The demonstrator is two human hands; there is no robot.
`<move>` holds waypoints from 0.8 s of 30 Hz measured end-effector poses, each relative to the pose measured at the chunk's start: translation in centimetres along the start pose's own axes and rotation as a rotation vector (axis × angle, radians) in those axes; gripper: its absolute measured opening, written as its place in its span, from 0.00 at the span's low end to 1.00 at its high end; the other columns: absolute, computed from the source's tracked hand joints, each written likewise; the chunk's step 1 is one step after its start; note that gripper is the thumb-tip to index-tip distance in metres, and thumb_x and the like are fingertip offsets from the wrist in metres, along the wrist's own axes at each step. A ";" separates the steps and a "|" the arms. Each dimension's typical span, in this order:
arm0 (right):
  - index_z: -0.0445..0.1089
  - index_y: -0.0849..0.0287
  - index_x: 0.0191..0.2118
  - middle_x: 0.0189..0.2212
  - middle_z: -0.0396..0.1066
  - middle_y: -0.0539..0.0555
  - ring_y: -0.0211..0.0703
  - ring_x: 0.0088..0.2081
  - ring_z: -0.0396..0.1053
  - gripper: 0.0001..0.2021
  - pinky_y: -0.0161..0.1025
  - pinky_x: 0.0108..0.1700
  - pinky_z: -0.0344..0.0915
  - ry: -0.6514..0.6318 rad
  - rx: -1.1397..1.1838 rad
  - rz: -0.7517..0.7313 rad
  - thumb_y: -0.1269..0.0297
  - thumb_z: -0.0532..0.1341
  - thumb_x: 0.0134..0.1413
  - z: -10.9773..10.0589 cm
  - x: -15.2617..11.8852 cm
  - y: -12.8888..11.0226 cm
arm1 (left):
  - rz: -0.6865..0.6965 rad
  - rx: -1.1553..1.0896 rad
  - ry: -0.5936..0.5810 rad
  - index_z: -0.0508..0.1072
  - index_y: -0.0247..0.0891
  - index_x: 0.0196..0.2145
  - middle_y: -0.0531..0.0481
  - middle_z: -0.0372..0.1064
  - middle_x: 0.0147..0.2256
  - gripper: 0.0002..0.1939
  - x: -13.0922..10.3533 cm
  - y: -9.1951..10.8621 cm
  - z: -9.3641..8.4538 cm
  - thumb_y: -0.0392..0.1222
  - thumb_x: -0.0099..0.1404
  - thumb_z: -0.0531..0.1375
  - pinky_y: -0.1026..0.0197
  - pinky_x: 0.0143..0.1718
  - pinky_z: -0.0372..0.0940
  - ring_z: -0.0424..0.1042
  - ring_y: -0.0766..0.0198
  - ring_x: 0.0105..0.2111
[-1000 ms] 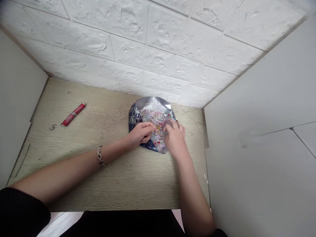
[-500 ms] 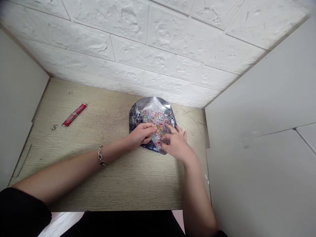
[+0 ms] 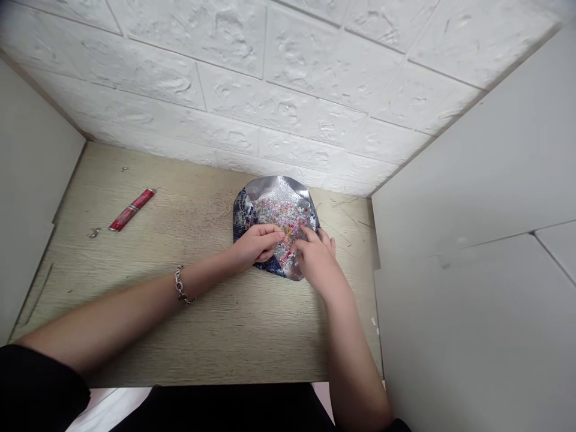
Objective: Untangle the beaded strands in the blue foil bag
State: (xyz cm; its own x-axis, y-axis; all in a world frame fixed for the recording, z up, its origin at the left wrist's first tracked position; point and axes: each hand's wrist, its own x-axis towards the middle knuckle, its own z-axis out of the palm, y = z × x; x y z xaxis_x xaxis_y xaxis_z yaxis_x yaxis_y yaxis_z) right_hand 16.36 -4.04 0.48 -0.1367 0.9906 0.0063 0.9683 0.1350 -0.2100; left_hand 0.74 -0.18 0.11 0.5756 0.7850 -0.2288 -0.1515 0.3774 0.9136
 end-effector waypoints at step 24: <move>0.72 0.52 0.27 0.53 0.60 0.51 0.57 0.56 0.51 0.05 0.64 0.53 0.45 -0.015 0.073 -0.051 0.67 0.58 0.45 0.0 0.0 0.3 | 0.043 -0.020 -0.017 0.65 0.34 0.25 0.62 0.48 0.11 0.07 0.2 -0.4 -0.1 0.37 0.59 0.52 0.72 0.10 0.40 0.46 0.78 0.09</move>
State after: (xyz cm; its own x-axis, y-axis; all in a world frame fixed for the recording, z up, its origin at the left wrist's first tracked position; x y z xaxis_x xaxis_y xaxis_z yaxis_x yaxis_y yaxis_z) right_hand 16.62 -3.96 0.45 -0.1891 0.9819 0.0039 0.9423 0.1826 -0.2806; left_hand 0.83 -0.07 -0.34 0.5818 0.7925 -0.1832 -0.1925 0.3530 0.9156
